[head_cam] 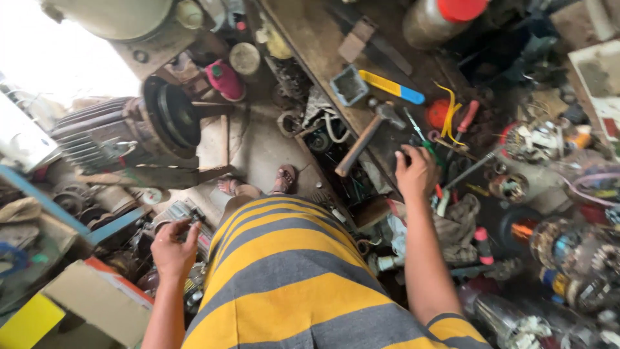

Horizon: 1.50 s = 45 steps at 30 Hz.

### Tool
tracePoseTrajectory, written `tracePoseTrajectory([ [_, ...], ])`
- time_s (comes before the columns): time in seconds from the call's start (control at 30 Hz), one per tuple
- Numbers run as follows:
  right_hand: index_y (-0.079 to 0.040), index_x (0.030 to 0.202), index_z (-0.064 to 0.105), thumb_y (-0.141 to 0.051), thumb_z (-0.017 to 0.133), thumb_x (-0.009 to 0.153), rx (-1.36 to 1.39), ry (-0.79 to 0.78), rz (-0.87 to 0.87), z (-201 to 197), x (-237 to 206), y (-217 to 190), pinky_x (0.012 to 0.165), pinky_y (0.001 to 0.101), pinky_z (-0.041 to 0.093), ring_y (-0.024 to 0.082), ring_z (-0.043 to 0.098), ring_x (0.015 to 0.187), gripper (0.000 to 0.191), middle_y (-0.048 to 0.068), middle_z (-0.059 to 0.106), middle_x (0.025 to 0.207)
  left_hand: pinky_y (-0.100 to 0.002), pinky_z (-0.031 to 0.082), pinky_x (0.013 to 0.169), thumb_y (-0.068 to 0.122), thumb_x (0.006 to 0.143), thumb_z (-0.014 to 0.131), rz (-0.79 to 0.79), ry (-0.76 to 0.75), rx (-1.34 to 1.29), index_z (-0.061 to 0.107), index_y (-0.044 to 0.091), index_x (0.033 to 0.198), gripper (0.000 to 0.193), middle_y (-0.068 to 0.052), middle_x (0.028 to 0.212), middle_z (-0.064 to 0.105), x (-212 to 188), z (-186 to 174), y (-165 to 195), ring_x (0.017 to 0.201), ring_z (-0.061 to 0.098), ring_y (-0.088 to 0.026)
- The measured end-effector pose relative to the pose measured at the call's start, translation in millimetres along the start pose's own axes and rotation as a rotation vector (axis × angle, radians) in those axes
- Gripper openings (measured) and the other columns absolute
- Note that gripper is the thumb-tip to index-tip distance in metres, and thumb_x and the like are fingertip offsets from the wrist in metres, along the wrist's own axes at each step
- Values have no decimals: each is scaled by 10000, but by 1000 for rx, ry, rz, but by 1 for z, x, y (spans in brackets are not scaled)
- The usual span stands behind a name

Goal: The person repairs an electric motor by stripping and connecting wires, attaching a capacitor, and tightening the terminal cover with a screwdriver and wrench. The person uses pliers, a screwdriver, and a wrench to complete the wiring and assembly.

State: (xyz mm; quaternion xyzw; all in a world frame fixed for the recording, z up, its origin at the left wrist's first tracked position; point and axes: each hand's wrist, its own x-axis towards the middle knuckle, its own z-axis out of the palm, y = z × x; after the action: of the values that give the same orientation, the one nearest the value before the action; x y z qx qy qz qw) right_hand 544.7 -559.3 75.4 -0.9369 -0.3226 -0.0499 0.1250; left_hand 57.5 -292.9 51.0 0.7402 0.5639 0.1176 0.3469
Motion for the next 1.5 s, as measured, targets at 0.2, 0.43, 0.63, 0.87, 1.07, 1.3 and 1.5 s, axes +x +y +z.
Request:
tracePoseTrajectory([
  [0.2,-136,991,762,-333,799,928,14,-216,5,28,24,26,762,493,526,375,677,913,210,141,709,984,-373,564,815,295,828,830,-108,106,41,773,24,976,314,-146,962,762,-7,-16,-49,874,737,-280],
  [0.43,-63,1082,667,-224,747,1048,294,-176,-65,16,36,-49,858,385,543,260,691,951,183,120,723,1039,-366,571,776,316,830,792,-222,274,-111,766,47,995,317,-130,930,756,38,-69,-92,824,734,-270],
  [0.63,-26,1152,727,-52,741,995,797,-354,-353,27,26,-286,929,256,523,115,680,1028,160,64,743,1063,-376,565,794,323,826,817,-20,284,-168,779,61,971,302,-124,932,761,134,-98,-123,864,728,-270],
  [0.87,-32,1083,730,0,726,885,871,-677,-685,99,12,-537,856,313,553,226,715,967,201,114,732,1043,-432,536,836,336,798,816,89,102,-170,753,77,1027,351,-134,1011,706,195,-85,-139,967,675,-354],
  [1.07,-77,998,736,-109,755,844,481,-512,-962,145,16,-596,823,428,535,343,674,940,159,115,709,975,-436,536,818,329,842,766,-63,46,-259,754,109,1030,290,-111,1039,691,203,-80,-131,967,674,-345],
  [1.3,-126,961,747,-146,764,851,408,-499,-745,158,8,-596,755,437,534,332,685,880,113,107,721,913,-421,537,814,222,867,788,160,243,-279,717,117,979,169,-70,996,654,209,-97,-120,949,661,-307],
  [1.5,-113,965,728,-137,759,867,481,-482,-752,159,7,-599,747,445,527,336,680,824,106,113,711,860,-424,496,827,180,786,814,310,245,-199,713,138,970,214,-88,1028,584,234,-102,-104,981,605,-308],
])
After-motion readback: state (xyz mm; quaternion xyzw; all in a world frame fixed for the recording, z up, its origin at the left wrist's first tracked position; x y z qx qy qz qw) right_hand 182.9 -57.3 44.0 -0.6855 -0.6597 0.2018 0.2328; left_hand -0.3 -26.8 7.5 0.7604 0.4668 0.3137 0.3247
